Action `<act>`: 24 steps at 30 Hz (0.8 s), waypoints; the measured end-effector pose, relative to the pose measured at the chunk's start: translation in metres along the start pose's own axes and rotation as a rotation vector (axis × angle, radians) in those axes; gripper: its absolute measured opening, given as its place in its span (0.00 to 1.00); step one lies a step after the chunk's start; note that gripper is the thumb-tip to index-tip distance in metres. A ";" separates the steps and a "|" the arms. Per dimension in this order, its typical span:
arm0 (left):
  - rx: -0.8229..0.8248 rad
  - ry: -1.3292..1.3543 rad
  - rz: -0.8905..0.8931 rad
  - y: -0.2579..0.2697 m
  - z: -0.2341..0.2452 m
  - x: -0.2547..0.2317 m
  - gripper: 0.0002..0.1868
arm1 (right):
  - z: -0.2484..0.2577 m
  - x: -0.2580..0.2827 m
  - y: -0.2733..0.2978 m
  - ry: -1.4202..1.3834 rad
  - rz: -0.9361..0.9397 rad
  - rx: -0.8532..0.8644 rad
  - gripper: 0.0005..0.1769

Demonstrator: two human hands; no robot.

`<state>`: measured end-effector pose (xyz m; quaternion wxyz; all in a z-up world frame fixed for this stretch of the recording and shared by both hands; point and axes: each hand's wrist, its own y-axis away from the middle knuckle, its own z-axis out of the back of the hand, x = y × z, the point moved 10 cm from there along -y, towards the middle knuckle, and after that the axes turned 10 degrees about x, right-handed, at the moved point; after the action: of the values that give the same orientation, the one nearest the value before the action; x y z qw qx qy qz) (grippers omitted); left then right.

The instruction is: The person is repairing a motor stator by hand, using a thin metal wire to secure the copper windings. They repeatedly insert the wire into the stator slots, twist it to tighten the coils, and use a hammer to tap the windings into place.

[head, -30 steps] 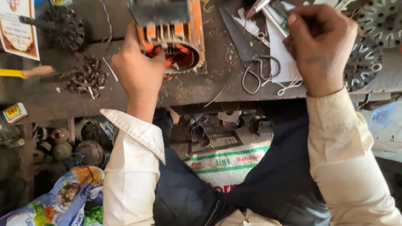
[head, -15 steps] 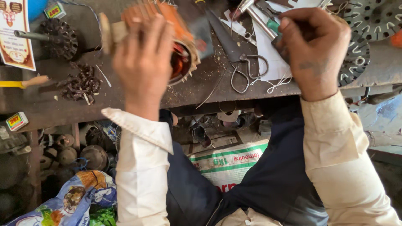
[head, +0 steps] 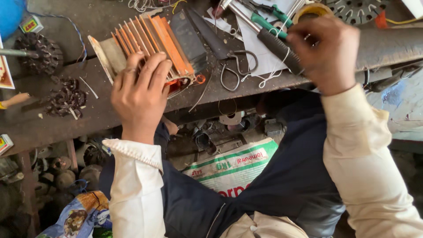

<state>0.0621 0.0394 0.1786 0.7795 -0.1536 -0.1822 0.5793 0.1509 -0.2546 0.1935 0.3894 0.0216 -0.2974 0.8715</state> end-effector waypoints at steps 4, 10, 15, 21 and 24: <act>0.028 0.051 0.001 0.001 0.010 -0.002 0.25 | -0.047 0.003 0.023 0.048 -0.170 0.237 0.07; -0.143 0.170 0.105 0.032 0.073 0.001 0.21 | -0.080 0.007 0.041 0.392 -0.162 0.453 0.03; -0.475 0.552 0.478 0.105 0.081 0.017 0.11 | -0.037 0.023 0.030 0.052 -0.107 0.125 0.04; -0.334 0.815 0.297 0.086 0.046 -0.052 0.11 | 0.016 0.053 0.027 -0.348 -0.074 -0.227 0.06; -0.146 1.390 0.373 0.059 0.007 -0.083 0.21 | 0.024 0.102 0.012 -0.393 0.298 -0.212 0.13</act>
<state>-0.0129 -0.0238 0.1496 0.5912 -0.5666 0.3466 0.4576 0.0672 -0.2051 0.2347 0.1917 0.1058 -0.4567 0.8622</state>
